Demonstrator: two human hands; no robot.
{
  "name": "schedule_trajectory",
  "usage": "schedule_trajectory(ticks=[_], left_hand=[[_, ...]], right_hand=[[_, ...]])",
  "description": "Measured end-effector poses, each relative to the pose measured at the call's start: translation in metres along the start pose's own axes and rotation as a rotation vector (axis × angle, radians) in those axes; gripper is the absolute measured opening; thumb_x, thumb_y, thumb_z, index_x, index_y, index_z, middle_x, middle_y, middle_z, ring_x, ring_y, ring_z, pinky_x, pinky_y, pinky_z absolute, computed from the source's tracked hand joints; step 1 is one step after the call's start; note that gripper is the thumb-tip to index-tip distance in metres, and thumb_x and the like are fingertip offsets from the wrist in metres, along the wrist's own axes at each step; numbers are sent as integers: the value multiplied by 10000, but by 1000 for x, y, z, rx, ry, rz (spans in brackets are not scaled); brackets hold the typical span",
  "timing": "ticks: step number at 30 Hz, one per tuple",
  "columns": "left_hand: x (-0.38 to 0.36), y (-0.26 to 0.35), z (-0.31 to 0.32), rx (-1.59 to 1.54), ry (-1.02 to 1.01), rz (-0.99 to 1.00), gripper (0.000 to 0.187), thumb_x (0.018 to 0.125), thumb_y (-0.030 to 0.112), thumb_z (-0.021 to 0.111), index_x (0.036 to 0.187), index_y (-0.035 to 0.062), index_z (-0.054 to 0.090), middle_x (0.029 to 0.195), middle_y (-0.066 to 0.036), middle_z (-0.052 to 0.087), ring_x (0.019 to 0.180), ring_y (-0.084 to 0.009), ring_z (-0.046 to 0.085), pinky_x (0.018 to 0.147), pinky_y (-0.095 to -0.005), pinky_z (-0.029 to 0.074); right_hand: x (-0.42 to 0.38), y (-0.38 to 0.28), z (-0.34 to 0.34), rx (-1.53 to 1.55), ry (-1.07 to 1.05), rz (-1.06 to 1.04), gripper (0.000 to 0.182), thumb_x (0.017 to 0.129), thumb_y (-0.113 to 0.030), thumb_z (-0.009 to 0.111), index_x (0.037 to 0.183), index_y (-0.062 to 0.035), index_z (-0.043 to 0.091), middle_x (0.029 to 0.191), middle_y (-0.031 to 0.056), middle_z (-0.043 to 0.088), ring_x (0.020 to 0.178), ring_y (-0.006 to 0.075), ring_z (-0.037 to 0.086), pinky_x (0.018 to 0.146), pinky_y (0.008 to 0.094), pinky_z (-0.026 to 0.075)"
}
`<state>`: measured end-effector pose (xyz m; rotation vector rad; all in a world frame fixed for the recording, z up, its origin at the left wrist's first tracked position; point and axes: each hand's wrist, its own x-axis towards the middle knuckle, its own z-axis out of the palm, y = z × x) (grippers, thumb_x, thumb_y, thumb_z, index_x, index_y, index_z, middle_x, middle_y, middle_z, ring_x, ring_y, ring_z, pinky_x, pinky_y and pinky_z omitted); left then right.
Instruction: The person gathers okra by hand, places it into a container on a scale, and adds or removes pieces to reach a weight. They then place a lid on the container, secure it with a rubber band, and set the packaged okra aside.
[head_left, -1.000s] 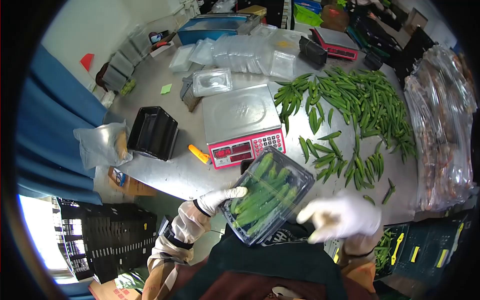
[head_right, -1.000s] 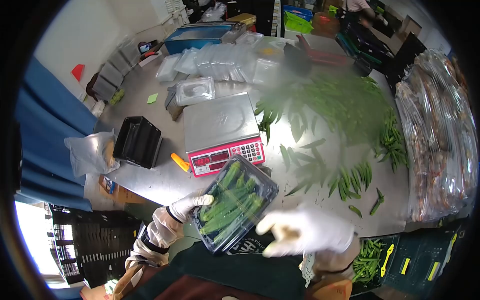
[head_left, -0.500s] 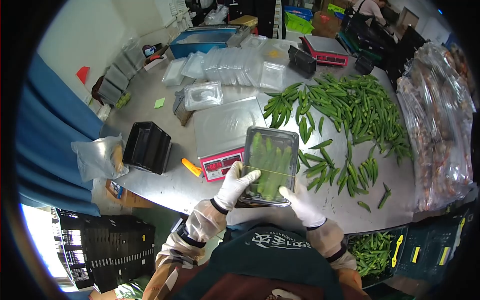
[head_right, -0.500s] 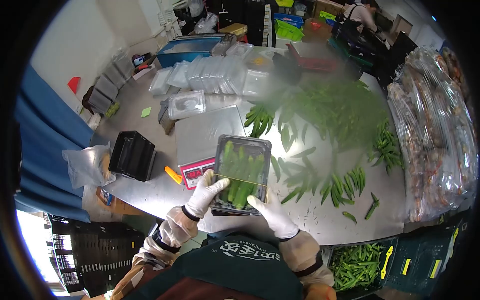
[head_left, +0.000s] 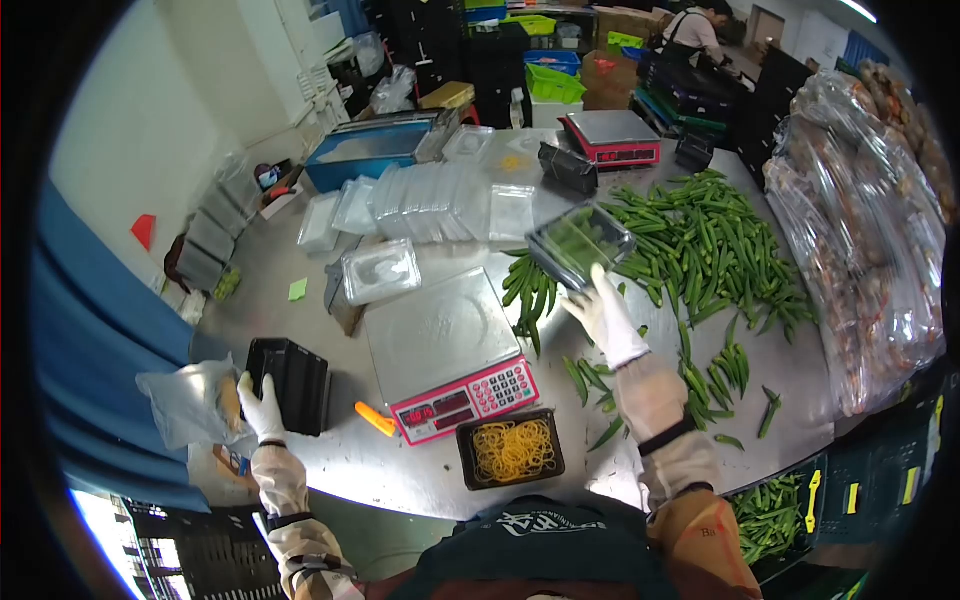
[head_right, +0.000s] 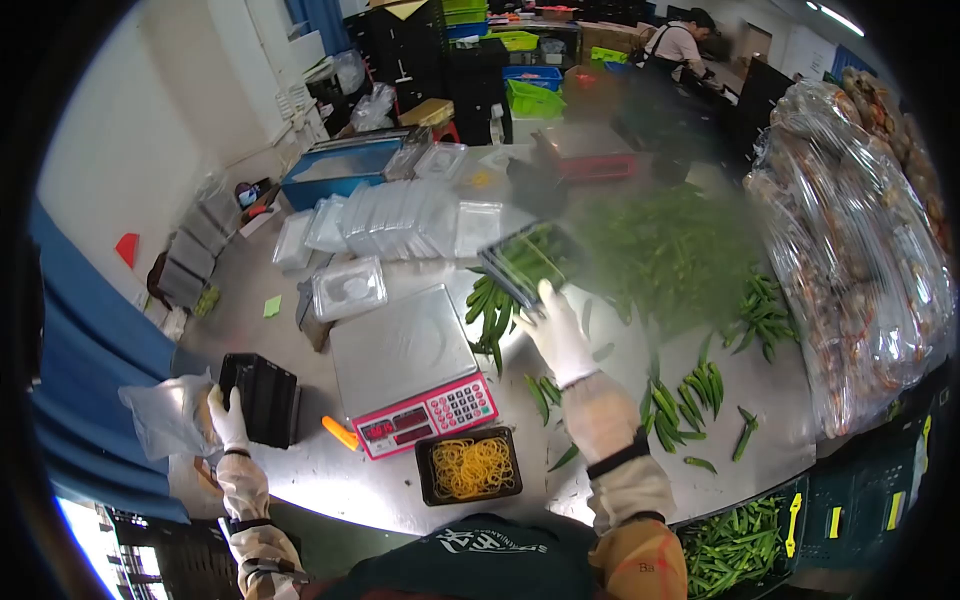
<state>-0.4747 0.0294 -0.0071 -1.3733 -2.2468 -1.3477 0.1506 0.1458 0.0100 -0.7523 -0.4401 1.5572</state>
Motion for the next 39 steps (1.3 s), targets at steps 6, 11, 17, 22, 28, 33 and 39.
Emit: schedule_trajectory(ticks=[6, 11, 17, 22, 28, 33, 39], left_hand=[[-7, -56, -9, 479, -421, -50, 368, 973, 319, 534, 975, -11, 699, 867, -207, 695, 784, -338, 666, 762, -377, 522], [-17, -65, -5, -2, -327, -105, 272, 947, 219, 618, 966, -37, 709, 867, -133, 726, 764, -171, 662, 734, -295, 516], [1, -87, -1, -176, -130, -280, 230, 920, 188, 661, 962, -34, 703, 867, -41, 708, 788, -107, 608, 741, -261, 487], [16, -5, -15, 3, 360, -21, 236, 949, 209, 618, 940, -19, 679, 857, -105, 690, 763, -196, 606, 735, -317, 479], [-62, 170, 38, -49, -75, 584, 119, 820, 142, 716, 867, 38, 679, 827, -118, 640, 798, -292, 597, 763, -410, 472], [-115, 177, 80, 78, -570, 845, 298, 695, 122, 774, 975, 99, 673, 947, -67, 638, 997, -287, 561, 884, -424, 433], [-188, 277, 89, -255, -612, 862, 416, 725, 71, 755, 1119, 110, 628, 1059, -94, 620, 1009, -319, 560, 911, -441, 433]], right_hand=[[-18, 75, 0, -279, -216, 290, 440, 961, -242, 588, 1321, -5, 500, 1207, 126, 628, 1053, 210, 642, 854, 334, 537], [-85, 108, -46, -384, 60, 411, 323, 988, -219, 553, 1210, 11, 591, 1110, 131, 685, 904, 170, 682, 743, 259, 549], [-133, 76, -96, -372, 286, 279, 251, 992, -189, 541, 1168, -27, 616, 1054, 112, 700, 834, 158, 684, 679, 256, 540], [-171, 63, -134, -350, 411, 228, 217, 990, -157, 537, 1143, -30, 623, 1014, 102, 706, 785, 145, 677, 661, 251, 539], [-207, 86, -151, -538, 401, 190, 208, 975, -128, 552, 1139, -18, 615, 986, 80, 695, 734, 114, 631, 675, 233, 521], [-241, 88, -149, -704, 212, 349, 225, 947, -74, 585, 1158, -3, 620, 960, 72, 690, 736, 107, 618, 693, 232, 511], [-263, 94, -206, -956, 317, 225, 198, 904, -104, 645, 1074, -13, 686, 919, 78, 706, 846, 145, 649, 794, 282, 519]])
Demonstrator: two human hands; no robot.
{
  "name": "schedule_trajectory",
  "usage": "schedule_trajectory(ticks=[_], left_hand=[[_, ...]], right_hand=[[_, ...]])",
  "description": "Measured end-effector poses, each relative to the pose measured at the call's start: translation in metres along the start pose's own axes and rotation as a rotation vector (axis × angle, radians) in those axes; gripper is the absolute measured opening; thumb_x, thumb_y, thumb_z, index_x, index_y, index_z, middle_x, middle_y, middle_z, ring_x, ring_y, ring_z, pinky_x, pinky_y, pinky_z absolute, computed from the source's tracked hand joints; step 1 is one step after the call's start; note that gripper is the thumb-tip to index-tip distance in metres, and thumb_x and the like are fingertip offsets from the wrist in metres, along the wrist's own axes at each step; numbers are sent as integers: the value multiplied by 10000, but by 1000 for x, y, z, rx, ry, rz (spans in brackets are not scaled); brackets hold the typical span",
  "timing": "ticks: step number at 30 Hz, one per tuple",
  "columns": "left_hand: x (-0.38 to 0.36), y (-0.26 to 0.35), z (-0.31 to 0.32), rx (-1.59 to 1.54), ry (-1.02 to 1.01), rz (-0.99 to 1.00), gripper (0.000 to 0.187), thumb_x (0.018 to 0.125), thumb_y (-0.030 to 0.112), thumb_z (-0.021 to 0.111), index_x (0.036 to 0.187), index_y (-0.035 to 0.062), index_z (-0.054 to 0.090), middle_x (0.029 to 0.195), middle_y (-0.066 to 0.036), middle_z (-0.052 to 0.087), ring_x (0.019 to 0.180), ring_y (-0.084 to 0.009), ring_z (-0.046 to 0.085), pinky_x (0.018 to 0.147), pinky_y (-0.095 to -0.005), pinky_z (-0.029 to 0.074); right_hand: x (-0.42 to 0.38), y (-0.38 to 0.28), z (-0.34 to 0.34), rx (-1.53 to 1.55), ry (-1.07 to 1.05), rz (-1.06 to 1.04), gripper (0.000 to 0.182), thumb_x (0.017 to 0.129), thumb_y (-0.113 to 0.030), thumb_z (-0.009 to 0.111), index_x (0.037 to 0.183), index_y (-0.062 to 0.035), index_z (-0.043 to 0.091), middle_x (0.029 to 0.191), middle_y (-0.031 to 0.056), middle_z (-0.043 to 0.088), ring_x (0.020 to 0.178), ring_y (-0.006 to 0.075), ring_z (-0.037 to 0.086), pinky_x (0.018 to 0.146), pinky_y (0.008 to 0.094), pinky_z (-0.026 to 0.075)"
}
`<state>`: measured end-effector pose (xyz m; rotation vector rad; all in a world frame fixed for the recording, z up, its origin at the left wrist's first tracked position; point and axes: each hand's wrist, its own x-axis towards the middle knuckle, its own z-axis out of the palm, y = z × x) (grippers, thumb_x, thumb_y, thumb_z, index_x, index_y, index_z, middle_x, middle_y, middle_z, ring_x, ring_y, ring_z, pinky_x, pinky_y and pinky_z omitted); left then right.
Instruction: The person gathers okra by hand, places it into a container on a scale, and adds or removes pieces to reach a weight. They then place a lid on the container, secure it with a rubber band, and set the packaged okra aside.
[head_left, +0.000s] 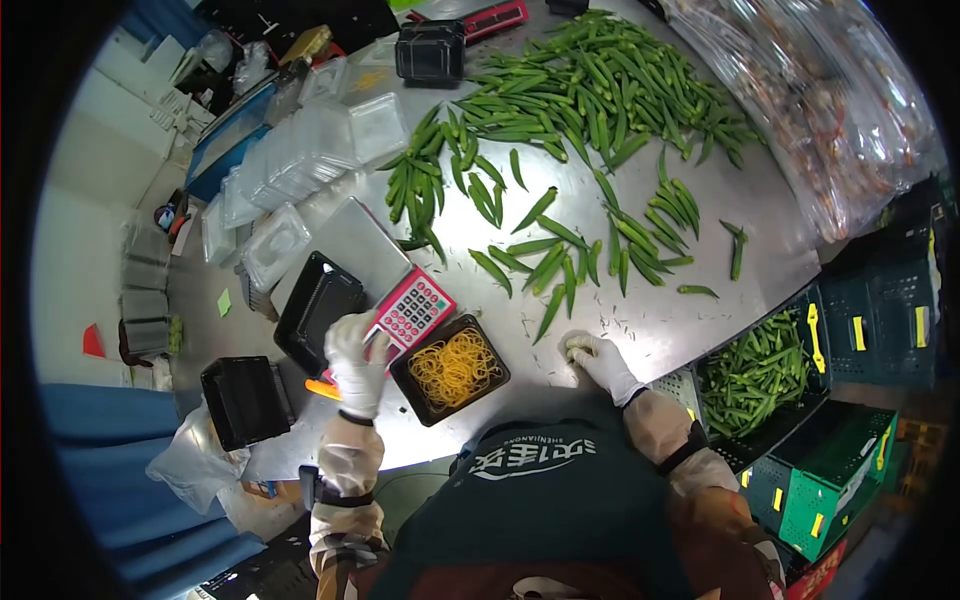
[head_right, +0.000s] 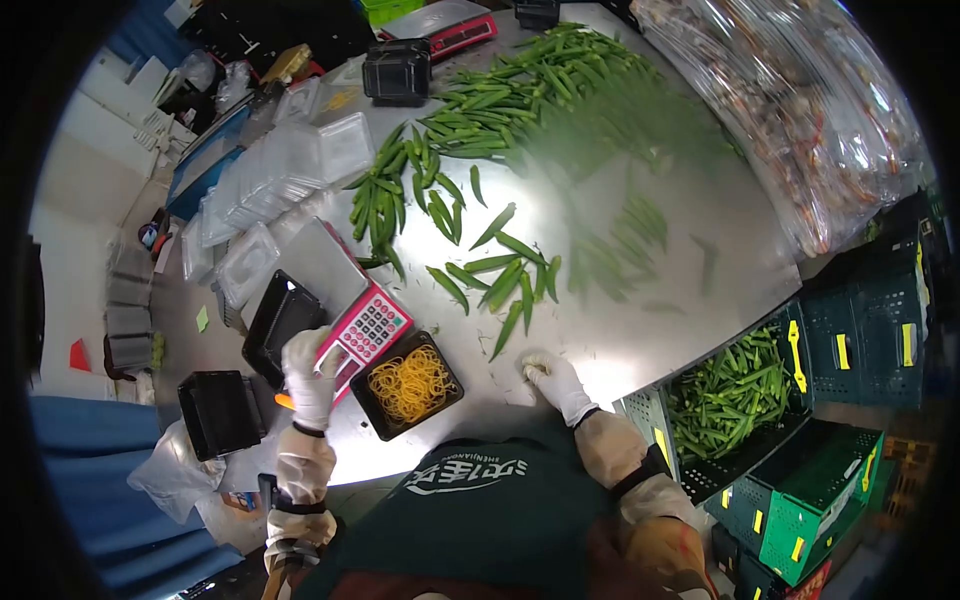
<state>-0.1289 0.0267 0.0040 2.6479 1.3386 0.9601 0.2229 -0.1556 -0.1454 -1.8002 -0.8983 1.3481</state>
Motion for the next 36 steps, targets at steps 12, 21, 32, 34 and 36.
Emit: schedule_trajectory(ticks=[12, 21, 32, 34, 36], left_hand=[[21, 130, 199, -238, -535, -263, 183, 849, 259, 649, 914, 90, 676, 843, -157, 678, 761, -367, 655, 657, -458, 521], [-3, 150, 225, -116, -641, -288, 368, 758, 240, 707, 1060, 54, 607, 821, -195, 650, 733, -412, 629, 702, -480, 521], [75, 315, 195, -1098, -1105, 120, 561, 845, 266, 684, 1337, 54, 519, 1296, -192, 552, 1182, -311, 540, 1023, -378, 417], [88, 295, 226, -754, -1030, 108, 546, 865, 285, 628, 1336, 39, 502, 1318, -200, 537, 1189, -353, 522, 1065, -416, 363], [103, 274, 262, -453, -785, 329, 584, 857, 279, 618, 1376, 58, 465, 1400, -193, 465, 1299, -363, 414, 1090, -468, 321]], right_hand=[[61, -44, -21, -373, 372, -190, 342, 800, -303, 720, 1007, -38, 659, 859, 188, 686, 818, 360, 667, 727, 422, 523], [51, -29, -68, -261, 138, -140, 210, 853, -232, 631, 982, -66, 635, 937, 163, 667, 878, 337, 646, 780, 424, 513], [-164, 68, -362, -406, 1135, 327, 361, 848, -130, 677, 1172, 13, 607, 883, 69, 674, 749, 190, 622, 735, 322, 500], [-140, 50, -365, -266, 1038, 215, 393, 893, -143, 650, 1243, 20, 576, 955, 57, 679, 868, 135, 620, 787, 282, 488], [-86, 26, -343, -211, 962, 126, 387, 884, -149, 659, 1223, 24, 590, 1057, 106, 682, 957, 186, 636, 837, 296, 493]])
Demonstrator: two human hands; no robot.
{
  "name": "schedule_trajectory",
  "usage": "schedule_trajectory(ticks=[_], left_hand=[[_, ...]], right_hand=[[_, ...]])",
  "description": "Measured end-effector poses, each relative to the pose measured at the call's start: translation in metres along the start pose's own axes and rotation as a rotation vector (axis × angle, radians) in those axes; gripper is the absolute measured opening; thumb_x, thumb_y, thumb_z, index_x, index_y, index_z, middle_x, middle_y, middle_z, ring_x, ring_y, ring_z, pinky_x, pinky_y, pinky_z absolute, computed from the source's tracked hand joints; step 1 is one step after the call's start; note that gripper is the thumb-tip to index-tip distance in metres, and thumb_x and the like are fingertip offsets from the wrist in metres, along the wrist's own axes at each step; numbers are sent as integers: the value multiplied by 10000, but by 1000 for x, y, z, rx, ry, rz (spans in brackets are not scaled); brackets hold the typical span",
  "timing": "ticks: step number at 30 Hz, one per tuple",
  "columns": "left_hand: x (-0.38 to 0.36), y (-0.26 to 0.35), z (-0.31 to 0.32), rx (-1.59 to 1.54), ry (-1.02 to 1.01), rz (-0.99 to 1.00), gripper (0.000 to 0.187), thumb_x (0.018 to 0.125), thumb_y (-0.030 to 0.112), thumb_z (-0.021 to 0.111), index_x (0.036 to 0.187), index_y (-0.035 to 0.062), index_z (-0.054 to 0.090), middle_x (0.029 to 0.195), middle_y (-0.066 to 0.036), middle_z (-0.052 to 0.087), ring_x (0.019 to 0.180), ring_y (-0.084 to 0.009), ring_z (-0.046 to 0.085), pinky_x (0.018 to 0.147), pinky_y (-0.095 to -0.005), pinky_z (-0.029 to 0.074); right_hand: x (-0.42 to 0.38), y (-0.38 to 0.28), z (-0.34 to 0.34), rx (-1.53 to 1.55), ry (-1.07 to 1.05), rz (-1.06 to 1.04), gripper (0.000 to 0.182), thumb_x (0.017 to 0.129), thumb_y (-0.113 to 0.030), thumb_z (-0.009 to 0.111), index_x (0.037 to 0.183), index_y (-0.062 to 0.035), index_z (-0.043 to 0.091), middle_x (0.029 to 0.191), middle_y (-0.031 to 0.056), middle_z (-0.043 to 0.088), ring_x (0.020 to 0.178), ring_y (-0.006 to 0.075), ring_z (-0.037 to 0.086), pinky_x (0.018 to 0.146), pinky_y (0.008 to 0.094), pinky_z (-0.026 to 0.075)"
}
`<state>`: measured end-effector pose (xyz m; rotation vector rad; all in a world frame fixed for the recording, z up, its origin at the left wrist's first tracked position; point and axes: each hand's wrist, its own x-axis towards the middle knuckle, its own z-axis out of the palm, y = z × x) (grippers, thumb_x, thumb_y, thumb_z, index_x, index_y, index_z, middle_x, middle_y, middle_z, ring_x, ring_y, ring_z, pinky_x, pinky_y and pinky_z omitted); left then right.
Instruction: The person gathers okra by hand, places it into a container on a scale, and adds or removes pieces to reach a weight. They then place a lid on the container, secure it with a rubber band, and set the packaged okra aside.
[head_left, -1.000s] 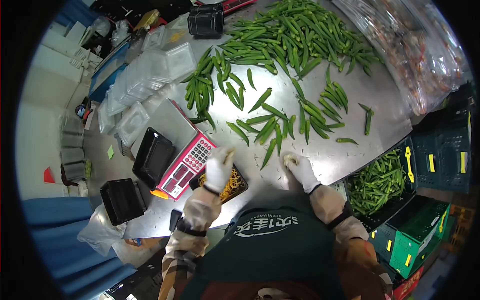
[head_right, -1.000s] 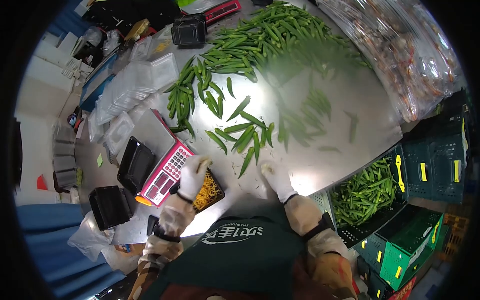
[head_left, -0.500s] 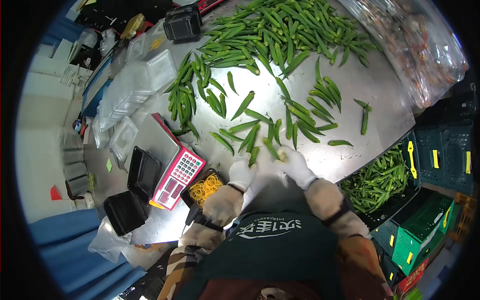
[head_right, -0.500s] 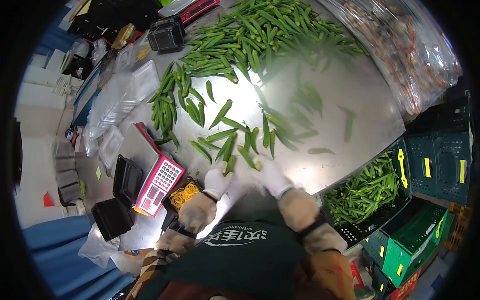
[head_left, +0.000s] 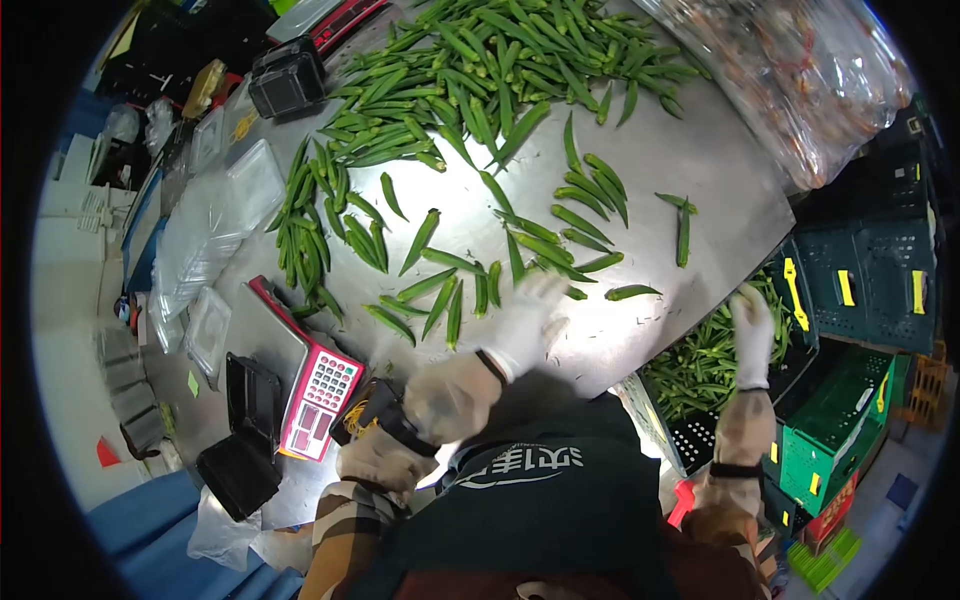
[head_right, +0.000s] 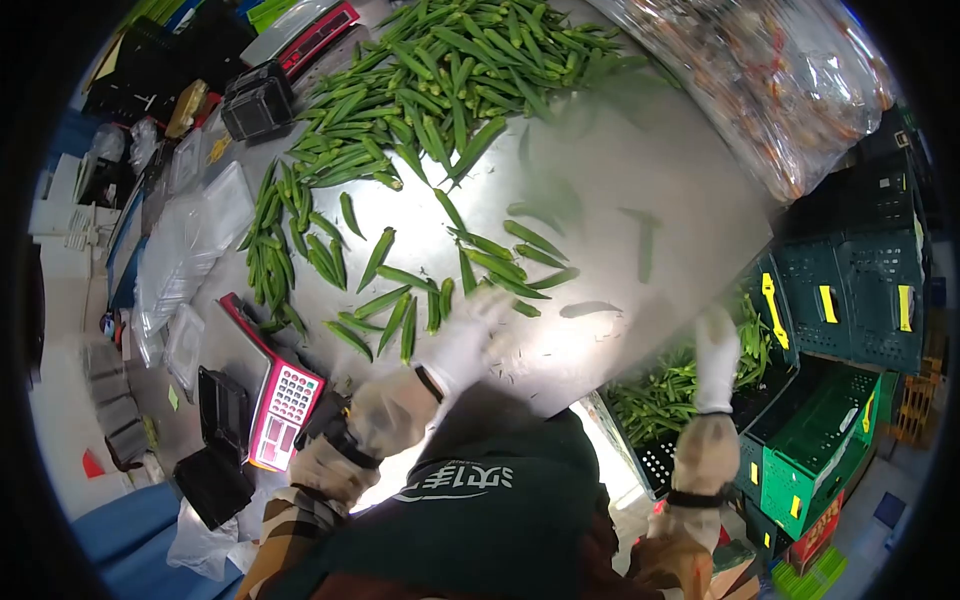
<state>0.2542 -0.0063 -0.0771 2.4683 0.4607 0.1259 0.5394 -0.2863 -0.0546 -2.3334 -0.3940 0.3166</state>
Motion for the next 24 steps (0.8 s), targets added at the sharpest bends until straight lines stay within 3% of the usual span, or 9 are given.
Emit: schedule_trajectory(ticks=[2, 4, 5, 10, 11, 14, 15, 19, 24], left_hand=[[23, -21, -7, 120, -30, -61, 680, 837, 245, 653, 1447, 103, 387, 1495, -185, 337, 1380, -403, 297, 1134, -460, 285], [38, -46, 2, 264, -12, -36, 715, 836, 271, 664, 1477, 199, 356, 1519, -167, 296, 1390, -413, 269, 1132, -496, 274], [38, -49, -1, 281, -59, -55, 722, 833, 279, 669, 1479, 225, 351, 1522, -161, 293, 1391, -417, 265, 1131, -513, 266], [9, -59, -19, 329, -200, -89, 756, 824, 308, 683, 1489, 302, 325, 1522, -138, 296, 1397, -418, 251, 1123, -586, 226], [-1, -62, -24, 321, -207, -90, 735, 822, 314, 684, 1478, 293, 354, 1517, -134, 304, 1388, -420, 261, 1129, -577, 218], [-21, -70, -26, 297, -222, -113, 687, 815, 326, 690, 1446, 290, 419, 1509, -140, 313, 1374, -423, 278, 1123, -578, 221], [-19, -70, -27, 278, -135, -103, 613, 811, 288, 699, 1387, 222, 499, 1472, -141, 377, 1354, -422, 306, 1116, -558, 245], [7, -80, -24, 181, 82, -159, 524, 798, 222, 720, 1271, 58, 564, 1356, -149, 505, 1301, -413, 375, 1083, -505, 314], [49, -80, -26, 68, 214, -78, 380, 807, 142, 696, 1168, 59, 611, 1239, -140, 567, 1216, -394, 456, 1026, -472, 382]], right_hand=[[12, -51, 53, -150, -135, -95, 388, 874, -150, 666, 1219, 12, 596, 1137, 143, 665, 1036, 207, 629, 859, 317, 498], [21, -109, 90, -188, -222, -301, 428, 827, -164, 690, 1221, -24, 599, 1186, 180, 629, 1072, 334, 607, 930, 376, 480], [38, -99, 118, -131, -207, -430, 400, 819, -166, 682, 1190, -30, 620, 1201, 175, 616, 1104, 368, 571, 968, 387, 455], [88, -119, 196, -218, -125, -459, 293, 843, -152, 653, 1119, -53, 658, 1142, 144, 633, 1095, 326, 563, 963, 374, 443], [96, -110, 213, -203, -62, -494, 264, 841, -164, 660, 1088, -70, 670, 1074, 122, 636, 1031, 315, 575, 929, 373, 459], [97, -119, 232, -127, -196, -572, 254, 833, -181, 674, 1064, -79, 678, 1038, 109, 628, 996, 301, 576, 895, 374, 467], [86, -137, 227, -227, -192, -657, 213, 820, -185, 684, 1008, -84, 679, 992, 109, 628, 974, 292, 586, 834, 376, 486], [84, -141, 244, -325, -195, -602, 140, 801, -176, 694, 918, -104, 668, 924, 84, 654, 863, 286, 628, 741, 386, 509], [84, -123, 234, -117, -249, -397, 158, 803, -183, 690, 943, -109, 685, 877, 91, 663, 817, 279, 644, 725, 392, 510]])
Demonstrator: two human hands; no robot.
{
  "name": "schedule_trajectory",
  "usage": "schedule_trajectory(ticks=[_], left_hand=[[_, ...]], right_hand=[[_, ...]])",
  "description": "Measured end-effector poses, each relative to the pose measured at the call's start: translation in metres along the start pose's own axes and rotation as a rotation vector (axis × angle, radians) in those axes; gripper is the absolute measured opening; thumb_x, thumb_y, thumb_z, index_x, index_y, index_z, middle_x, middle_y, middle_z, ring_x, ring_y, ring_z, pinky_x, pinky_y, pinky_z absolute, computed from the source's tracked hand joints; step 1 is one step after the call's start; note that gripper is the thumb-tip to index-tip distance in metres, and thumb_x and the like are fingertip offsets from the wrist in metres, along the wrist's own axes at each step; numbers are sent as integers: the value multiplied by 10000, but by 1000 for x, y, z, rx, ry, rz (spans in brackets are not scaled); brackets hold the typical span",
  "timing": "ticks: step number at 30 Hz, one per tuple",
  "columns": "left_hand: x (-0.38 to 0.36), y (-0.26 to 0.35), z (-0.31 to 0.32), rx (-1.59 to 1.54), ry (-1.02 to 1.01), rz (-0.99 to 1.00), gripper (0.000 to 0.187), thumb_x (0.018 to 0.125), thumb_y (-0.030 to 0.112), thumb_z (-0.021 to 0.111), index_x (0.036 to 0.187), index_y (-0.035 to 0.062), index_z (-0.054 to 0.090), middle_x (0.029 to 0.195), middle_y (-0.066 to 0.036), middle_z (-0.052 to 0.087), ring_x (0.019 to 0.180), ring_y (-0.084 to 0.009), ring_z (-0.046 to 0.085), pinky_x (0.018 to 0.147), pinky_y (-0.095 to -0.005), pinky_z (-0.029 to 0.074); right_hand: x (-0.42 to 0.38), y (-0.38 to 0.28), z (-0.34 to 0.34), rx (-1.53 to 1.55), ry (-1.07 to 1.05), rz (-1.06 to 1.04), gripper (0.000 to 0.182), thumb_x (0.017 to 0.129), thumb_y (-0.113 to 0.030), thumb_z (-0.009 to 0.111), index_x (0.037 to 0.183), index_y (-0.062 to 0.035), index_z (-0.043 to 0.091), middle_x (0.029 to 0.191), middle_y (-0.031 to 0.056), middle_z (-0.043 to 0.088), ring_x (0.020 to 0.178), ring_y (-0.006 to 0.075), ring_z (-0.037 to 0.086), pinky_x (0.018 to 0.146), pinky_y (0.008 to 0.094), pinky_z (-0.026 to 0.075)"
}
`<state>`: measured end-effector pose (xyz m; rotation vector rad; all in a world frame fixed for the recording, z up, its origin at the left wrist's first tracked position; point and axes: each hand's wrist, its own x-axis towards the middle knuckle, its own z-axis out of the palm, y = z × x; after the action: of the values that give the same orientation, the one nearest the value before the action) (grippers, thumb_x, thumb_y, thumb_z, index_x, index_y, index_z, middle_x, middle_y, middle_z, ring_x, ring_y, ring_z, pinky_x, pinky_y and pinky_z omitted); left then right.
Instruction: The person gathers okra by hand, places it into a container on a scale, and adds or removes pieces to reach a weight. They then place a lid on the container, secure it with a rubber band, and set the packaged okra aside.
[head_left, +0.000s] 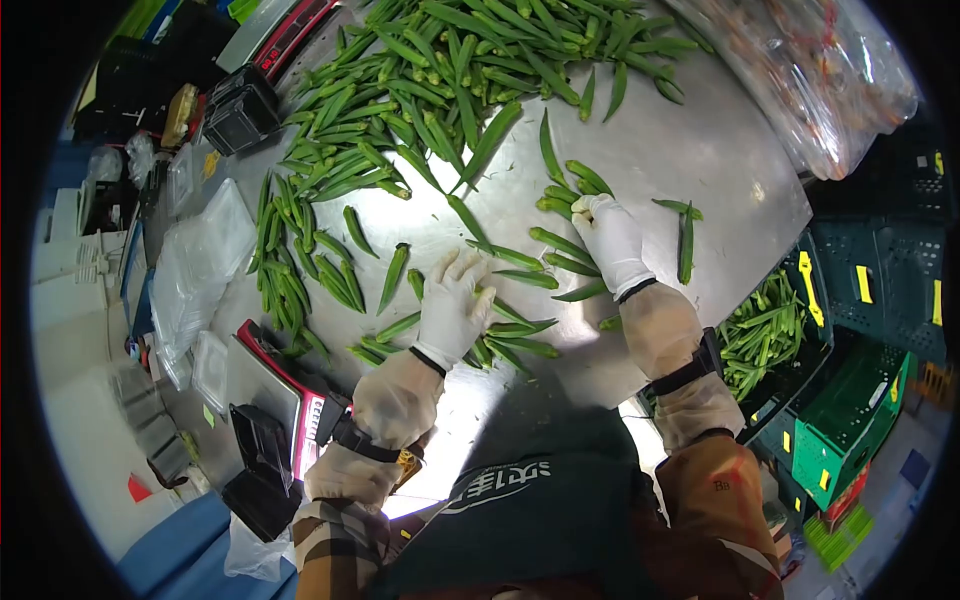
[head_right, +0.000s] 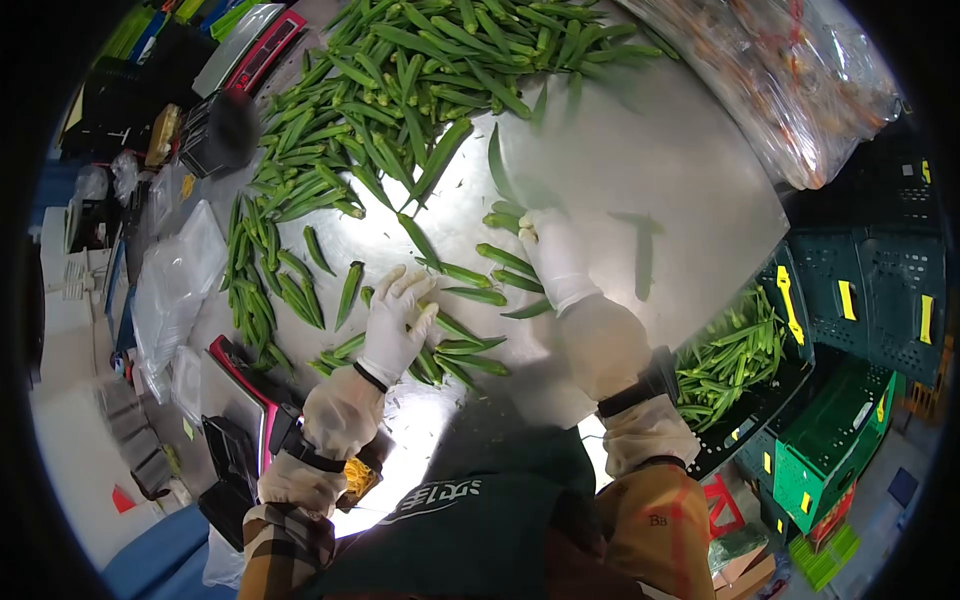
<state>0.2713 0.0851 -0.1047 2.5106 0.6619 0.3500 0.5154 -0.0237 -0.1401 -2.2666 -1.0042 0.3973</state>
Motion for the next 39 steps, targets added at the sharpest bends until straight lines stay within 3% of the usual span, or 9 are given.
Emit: schedule_trajectory(ticks=[10, 14, 16, 19, 22, 27, 31, 34, 39], left_hand=[[123, 31, 66, 202, -105, 332, 274, 824, 49, 595, 1092, 64, 650, 1105, -135, 639, 1097, -336, 557, 937, -411, 470], [120, 30, 71, 213, -301, 27, 296, 783, 47, 648, 1079, 71, 658, 1052, -123, 608, 980, -317, 574, 882, -403, 490], [116, 21, 74, -147, -376, -150, 305, 824, 24, 673, 1127, 28, 633, 1030, -90, 654, 866, -227, 634, 780, -332, 528], [120, 46, 46, -946, -542, -632, 310, 897, 47, 660, 1196, -6, 602, 1006, -56, 681, 798, -133, 653, 697, -256, 542], [117, 52, 48, -1170, -628, -741, 337, 897, 35, 650, 1228, 21, 595, 1005, -54, 681, 834, -149, 656, 717, -282, 553], [120, 49, 47, -1248, -564, -760, 298, 889, -4, 621, 1181, 54, 607, 1034, -43, 650, 861, -136, 628, 759, -294, 539], [147, 26, 38, -1087, -406, -662, 216, 871, -33, 615, 1071, 46, 614, 978, -34, 642, 836, -143, 619, 743, -300, 525], [164, 25, 48, -691, -258, -404, 193, 854, -41, 621, 1030, 38, 617, 977, -39, 642, 864, -159, 622, 768, -300, 514], [153, 37, 78, -108, -126, 113, 286, 755, -41, 657, 1018, 70, 675, 1029, -92, 652, 952, -255, 614, 838, -302, 509]], right_hand=[[-15, 5, -16, 9, 140, 15, 175, 861, -213, 644, 945, -72, 702, 925, 114, 675, 852, 304, 649, 776, 399, 513], [-42, 30, -80, 165, 399, 242, 219, 818, -116, 700, 1026, -53, 679, 928, 128, 675, 787, 275, 639, 740, 368, 508], [-58, 73, -84, -328, 539, 96, 311, 822, -91, 692, 1121, -19, 647, 925, 122, 674, 746, 231, 619, 712, 325, 506], [-72, 101, -85, -40, 308, 326, 349, 838, -65, 674, 1175, 11, 621, 895, 91, 665, 733, 176, 599, 681, 281, 497], [-71, 69, -112, 599, 114, 718, 354, 858, -43, 650, 1205, 19, 613, 895, 71, 654, 772, 165, 611, 684, 264, 500], [-67, 102, -102, 1328, 380, 579, 228, 901, -41, 552, 1128, -11, 555, 867, 57, 631, 760, 129, 607, 664, 250, 502], [-34, 86, -126, 647, 298, 582, 265, 857, -27, 606, 1118, 17, 588, 1018, 137, 642, 893, 221, 641, 759, 312, 522], [-16, 107, -96, -44, 404, 12, 341, 824, -35, 656, 1159, 4, 607, 982, 132, 662, 909, 280, 647, 791, 333, 509], [-50, 102, -130, -67, 102, 302, 359, 825, -178, 666, 1168, -76, 646, 1041, 193, 644, 970, 379, 612, 855, 411, 486]])
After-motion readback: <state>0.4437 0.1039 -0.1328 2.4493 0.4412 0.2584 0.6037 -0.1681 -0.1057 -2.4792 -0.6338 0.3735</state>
